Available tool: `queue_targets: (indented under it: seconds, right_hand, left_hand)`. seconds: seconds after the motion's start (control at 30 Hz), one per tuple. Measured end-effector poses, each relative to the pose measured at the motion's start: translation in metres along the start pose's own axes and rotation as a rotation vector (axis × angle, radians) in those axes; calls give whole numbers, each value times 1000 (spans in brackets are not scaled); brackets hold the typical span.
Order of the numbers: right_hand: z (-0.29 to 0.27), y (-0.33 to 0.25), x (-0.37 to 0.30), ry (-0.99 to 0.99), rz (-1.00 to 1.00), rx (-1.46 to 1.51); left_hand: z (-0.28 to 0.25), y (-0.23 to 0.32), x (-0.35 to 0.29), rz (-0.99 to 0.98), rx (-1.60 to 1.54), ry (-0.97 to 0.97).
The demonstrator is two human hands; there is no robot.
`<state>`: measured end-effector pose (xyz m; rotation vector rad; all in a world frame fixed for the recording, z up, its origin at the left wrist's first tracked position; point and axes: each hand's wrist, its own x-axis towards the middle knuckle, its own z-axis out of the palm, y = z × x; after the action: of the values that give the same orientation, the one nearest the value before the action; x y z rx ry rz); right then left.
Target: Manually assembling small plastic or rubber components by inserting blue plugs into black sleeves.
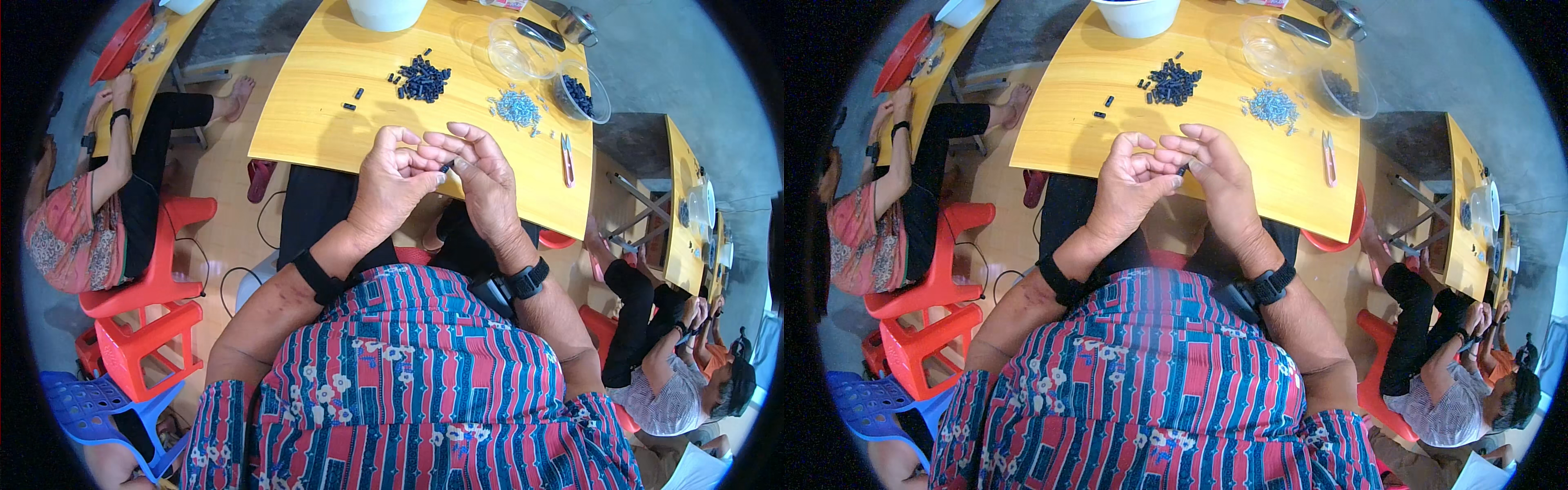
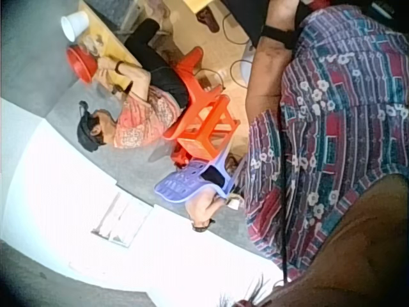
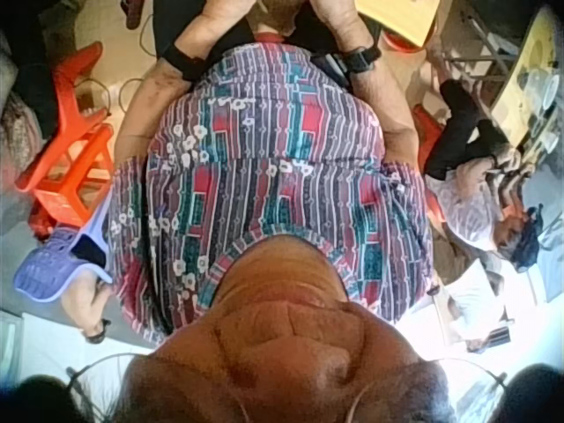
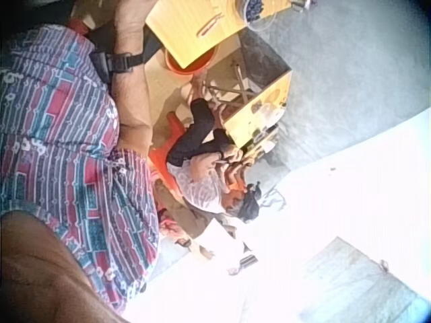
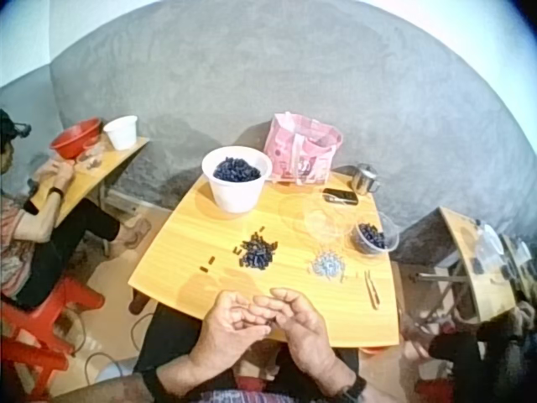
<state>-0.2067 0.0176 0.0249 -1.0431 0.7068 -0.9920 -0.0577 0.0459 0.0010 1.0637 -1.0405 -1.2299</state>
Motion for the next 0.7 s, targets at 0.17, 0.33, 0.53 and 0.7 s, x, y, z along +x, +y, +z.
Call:
queue_targets:
  seconds: [0.17,0.33,0.53,0.7]
  right_hand:
    - [3,-8,-3,-39,-32,-151]
    - [3,-8,-4,-72,-75,-205]
    - [4,-10,-4,-87,-99,-289]
    - [4,-9,-3,-111,-151,-416]
  left_hand:
    - [1,2,-1,-51,-7,-39]
    - [0,1,-3,-66,-41,-42]
    - [0,3,-3,-46,-19,-38]
    - [1,6,-5,-18,-15,-10]
